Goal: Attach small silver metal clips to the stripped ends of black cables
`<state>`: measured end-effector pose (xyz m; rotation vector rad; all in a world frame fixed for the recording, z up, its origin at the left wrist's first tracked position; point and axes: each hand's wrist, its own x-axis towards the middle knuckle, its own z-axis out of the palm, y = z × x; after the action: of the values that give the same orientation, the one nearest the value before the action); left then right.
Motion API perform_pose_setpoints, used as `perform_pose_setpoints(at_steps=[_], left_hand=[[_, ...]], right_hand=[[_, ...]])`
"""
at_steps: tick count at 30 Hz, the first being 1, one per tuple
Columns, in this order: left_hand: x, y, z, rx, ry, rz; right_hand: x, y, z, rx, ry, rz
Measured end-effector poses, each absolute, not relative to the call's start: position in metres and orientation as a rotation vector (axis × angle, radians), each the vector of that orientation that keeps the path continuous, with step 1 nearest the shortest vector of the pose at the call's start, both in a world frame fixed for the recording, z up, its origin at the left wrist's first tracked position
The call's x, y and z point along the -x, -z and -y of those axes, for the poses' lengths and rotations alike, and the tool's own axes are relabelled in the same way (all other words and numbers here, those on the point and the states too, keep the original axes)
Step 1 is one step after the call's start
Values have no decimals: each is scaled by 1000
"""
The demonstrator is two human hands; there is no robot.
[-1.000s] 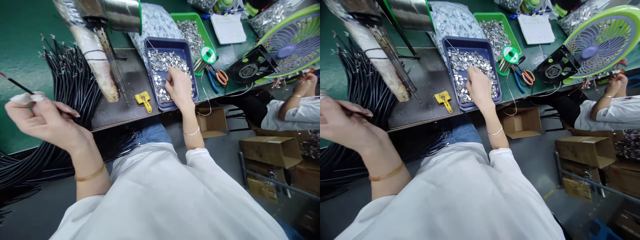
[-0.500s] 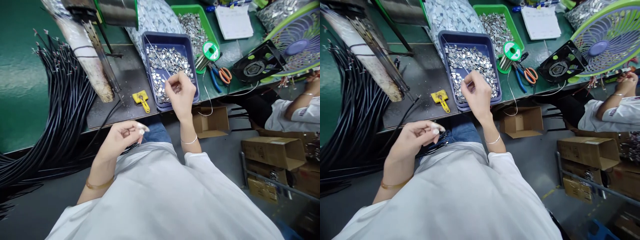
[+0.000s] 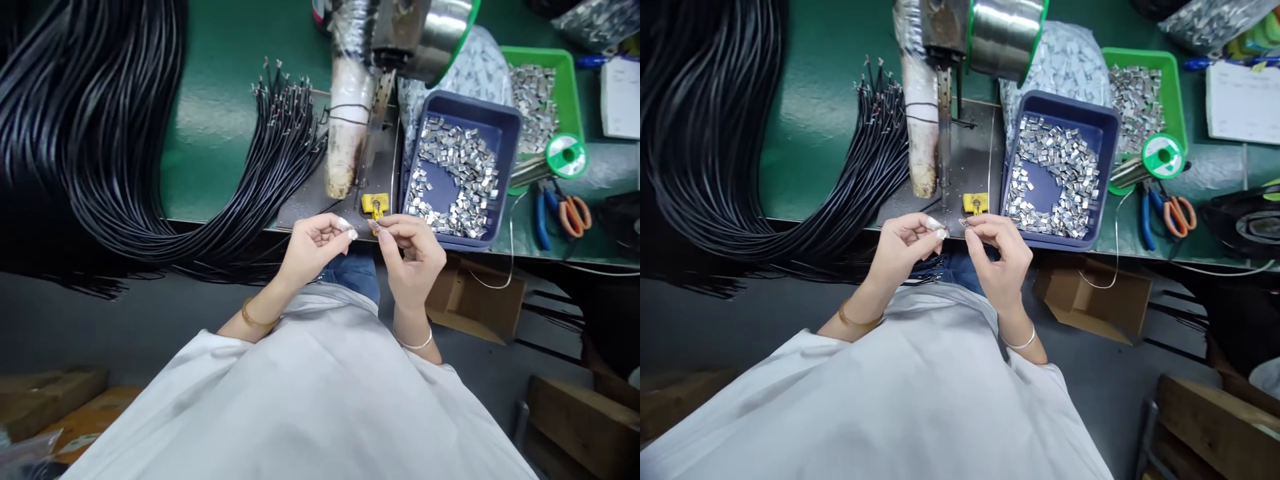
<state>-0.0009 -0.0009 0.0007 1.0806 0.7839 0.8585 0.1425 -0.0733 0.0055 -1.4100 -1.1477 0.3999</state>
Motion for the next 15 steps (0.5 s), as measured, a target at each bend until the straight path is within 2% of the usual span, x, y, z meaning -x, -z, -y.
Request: perform_pose_setpoints(at_steps=[7,15], left_hand=[[1,4,4,-1076,-893,-718],[3,5,5,-1340,-931,-786]], right_hand=[[-139,-6,70,1450,-568,1209],[-142,-4,70,1484,-464,1284]])
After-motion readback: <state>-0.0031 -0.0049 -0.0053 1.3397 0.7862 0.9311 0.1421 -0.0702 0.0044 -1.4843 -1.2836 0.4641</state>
